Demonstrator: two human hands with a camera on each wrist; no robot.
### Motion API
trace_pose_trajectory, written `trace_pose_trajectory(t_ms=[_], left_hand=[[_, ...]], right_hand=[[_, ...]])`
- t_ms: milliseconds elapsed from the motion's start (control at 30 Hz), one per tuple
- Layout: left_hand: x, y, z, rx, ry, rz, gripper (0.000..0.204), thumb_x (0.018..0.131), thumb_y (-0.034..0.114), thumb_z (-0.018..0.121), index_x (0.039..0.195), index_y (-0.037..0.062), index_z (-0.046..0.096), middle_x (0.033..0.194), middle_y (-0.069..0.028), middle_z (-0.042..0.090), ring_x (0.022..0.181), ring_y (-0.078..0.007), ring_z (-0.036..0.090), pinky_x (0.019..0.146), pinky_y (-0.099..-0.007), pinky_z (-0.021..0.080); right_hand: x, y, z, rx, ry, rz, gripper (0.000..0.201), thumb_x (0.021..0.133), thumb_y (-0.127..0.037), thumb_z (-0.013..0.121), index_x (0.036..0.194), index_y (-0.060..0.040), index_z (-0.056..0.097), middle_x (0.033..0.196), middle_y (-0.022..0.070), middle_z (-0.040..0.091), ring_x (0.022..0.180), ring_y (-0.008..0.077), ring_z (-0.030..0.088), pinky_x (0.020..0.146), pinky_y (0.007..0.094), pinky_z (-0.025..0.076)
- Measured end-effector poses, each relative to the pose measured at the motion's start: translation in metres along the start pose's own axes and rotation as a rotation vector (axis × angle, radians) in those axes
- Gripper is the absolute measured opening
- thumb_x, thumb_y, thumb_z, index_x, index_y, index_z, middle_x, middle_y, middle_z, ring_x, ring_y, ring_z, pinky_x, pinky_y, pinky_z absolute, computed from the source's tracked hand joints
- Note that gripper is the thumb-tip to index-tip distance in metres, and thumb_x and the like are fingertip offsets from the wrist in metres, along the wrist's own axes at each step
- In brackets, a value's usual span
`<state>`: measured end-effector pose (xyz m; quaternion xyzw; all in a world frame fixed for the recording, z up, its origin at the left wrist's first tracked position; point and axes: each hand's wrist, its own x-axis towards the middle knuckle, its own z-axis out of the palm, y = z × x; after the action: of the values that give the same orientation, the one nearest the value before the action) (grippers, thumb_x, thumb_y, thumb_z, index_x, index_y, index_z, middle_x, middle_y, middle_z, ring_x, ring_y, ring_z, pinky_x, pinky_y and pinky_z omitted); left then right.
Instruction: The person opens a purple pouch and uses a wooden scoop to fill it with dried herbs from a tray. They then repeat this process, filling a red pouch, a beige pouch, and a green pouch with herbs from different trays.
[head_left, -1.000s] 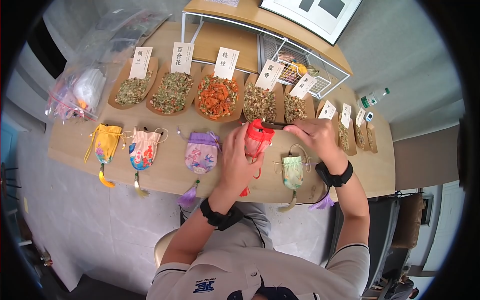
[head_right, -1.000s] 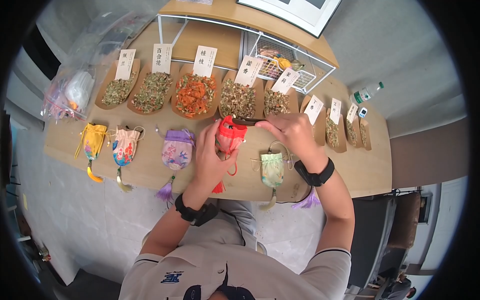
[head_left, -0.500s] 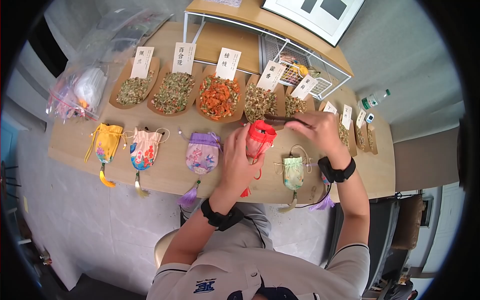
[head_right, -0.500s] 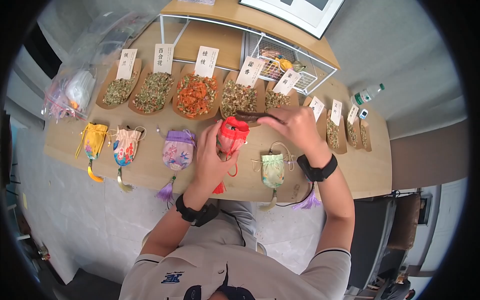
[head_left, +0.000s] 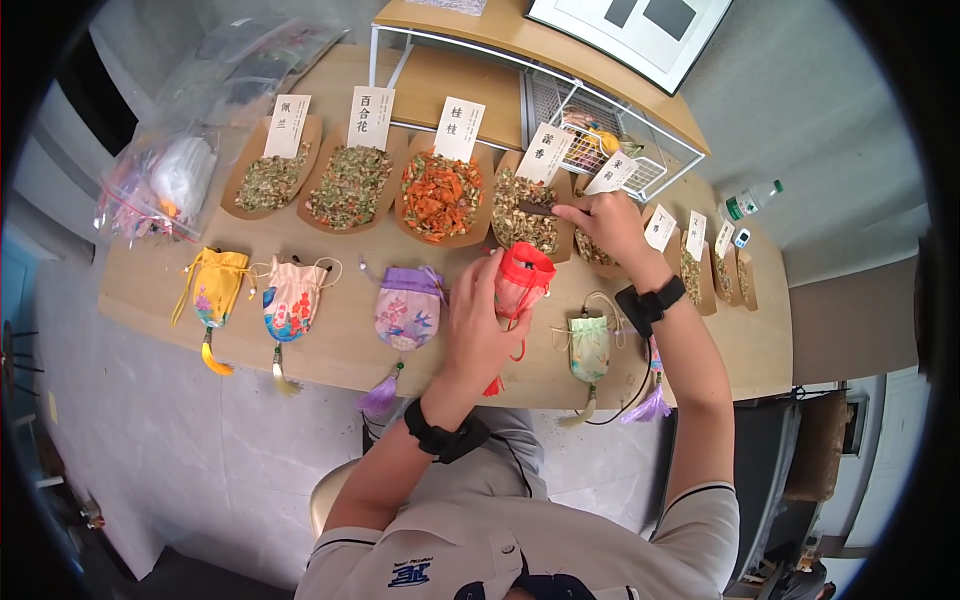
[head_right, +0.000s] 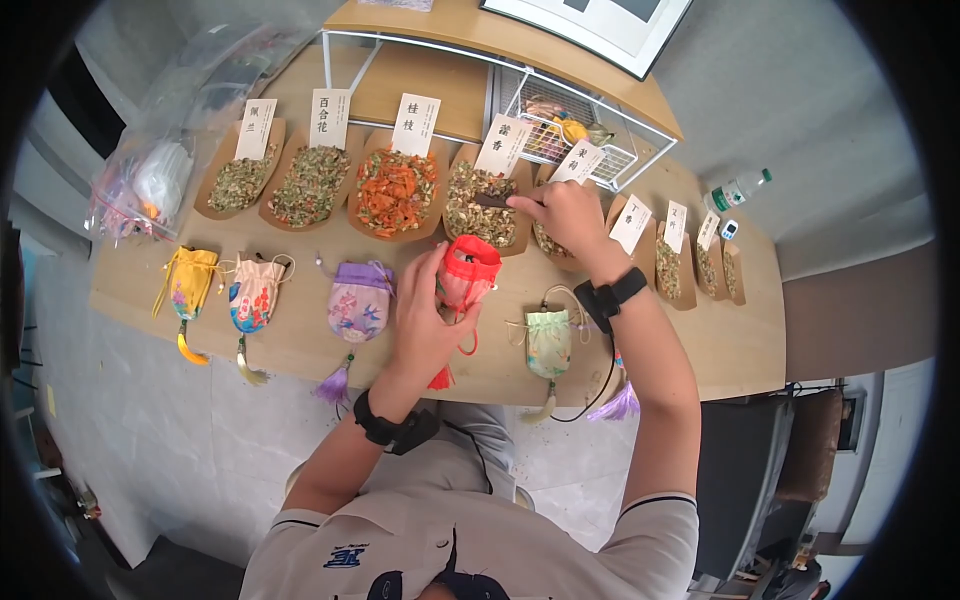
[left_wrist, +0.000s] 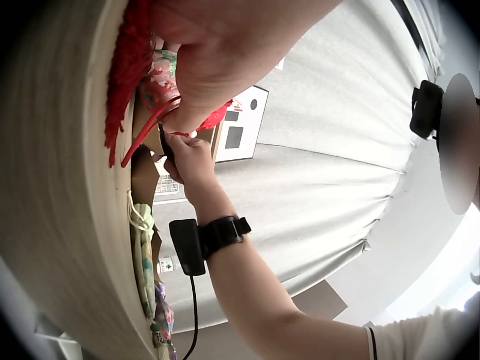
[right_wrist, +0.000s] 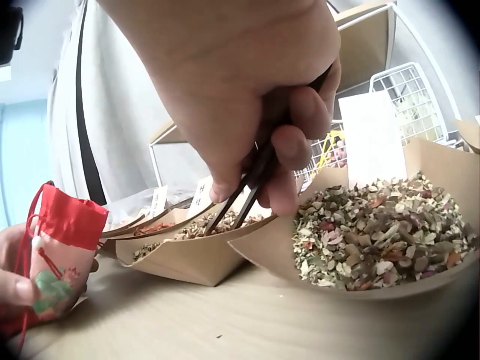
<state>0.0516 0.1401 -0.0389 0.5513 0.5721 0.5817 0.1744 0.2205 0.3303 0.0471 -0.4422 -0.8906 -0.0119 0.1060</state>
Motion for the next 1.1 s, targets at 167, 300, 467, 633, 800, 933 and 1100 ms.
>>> trace_pose_trajectory(t_ms=[167,300,467,633,800,933,1100], left_hand=[[-0.001,-0.001,0.002,-0.009,0.004,0.000,0.089,0.070,0.004,0.086,0.148,0.0062,0.045,0.136,-0.0185,0.052,0.124,-0.0385,0.054,0.100,-0.0464,0.050],[-0.001,-0.002,0.002,-0.011,0.006,-0.003,0.090,0.069,0.004,0.086,0.149,0.0065,0.045,0.136,-0.0184,0.052,0.124,-0.0384,0.054,0.101,-0.0463,0.050],[-0.001,-0.002,0.002,-0.008,0.007,-0.004,0.090,0.069,0.005,0.087,0.148,0.0066,0.045,0.136,-0.0183,0.053,0.124,-0.0385,0.055,0.101,-0.0464,0.049],[-0.001,-0.001,0.002,-0.004,0.005,-0.001,0.090,0.069,0.005,0.087,0.148,0.0065,0.045,0.135,-0.0183,0.053,0.124,-0.0386,0.055,0.102,-0.0468,0.049],[-0.001,-0.002,0.003,-0.009,0.003,0.001,0.089,0.069,0.005,0.086,0.148,0.0064,0.045,0.135,-0.0183,0.053,0.123,-0.0388,0.054,0.102,-0.0471,0.049],[0.000,-0.001,0.001,-0.003,-0.006,-0.006,0.089,0.069,0.005,0.086,0.148,0.0063,0.045,0.136,-0.0183,0.053,0.124,-0.0389,0.054,0.102,-0.0471,0.048],[0.000,-0.001,0.001,-0.010,-0.009,-0.014,0.089,0.069,0.005,0.086,0.148,0.0064,0.045,0.136,-0.0182,0.052,0.124,-0.0388,0.054,0.102,-0.0472,0.048]], right_hand=[[-0.001,-0.006,-0.001,0.020,-0.035,-0.034,0.042,0.089,-0.052,0.072,0.085,-0.0116,0.082,0.065,0.0148,0.066,0.061,0.0343,0.066,0.057,0.0429,0.051],[-0.006,-0.008,-0.002,0.016,-0.044,-0.068,0.042,0.089,-0.052,0.072,0.086,-0.0118,0.082,0.064,0.0163,0.065,0.062,0.0352,0.065,0.058,0.0431,0.052],[-0.010,-0.011,-0.003,0.023,-0.015,-0.132,0.042,0.088,-0.052,0.072,0.086,-0.0111,0.082,0.063,0.0163,0.064,0.061,0.0355,0.065,0.059,0.0428,0.052],[-0.015,-0.020,-0.007,-0.053,0.029,-0.199,0.033,0.088,-0.039,0.077,0.084,-0.0065,0.081,0.069,0.0164,0.068,0.061,0.0347,0.066,0.057,0.0414,0.051],[-0.019,-0.016,0.002,-0.049,0.057,-0.182,0.039,0.091,-0.046,0.072,0.081,-0.0092,0.081,0.063,0.0159,0.066,0.060,0.0349,0.065,0.058,0.0420,0.053],[-0.020,-0.011,0.008,-0.071,0.050,-0.160,0.044,0.093,-0.049,0.069,0.078,-0.0094,0.081,0.061,0.0162,0.065,0.058,0.0358,0.064,0.059,0.0420,0.053],[-0.024,-0.014,0.006,-0.043,0.072,-0.152,0.044,0.093,-0.048,0.070,0.078,-0.0085,0.081,0.061,0.0171,0.065,0.058,0.0366,0.064,0.059,0.0420,0.054]])
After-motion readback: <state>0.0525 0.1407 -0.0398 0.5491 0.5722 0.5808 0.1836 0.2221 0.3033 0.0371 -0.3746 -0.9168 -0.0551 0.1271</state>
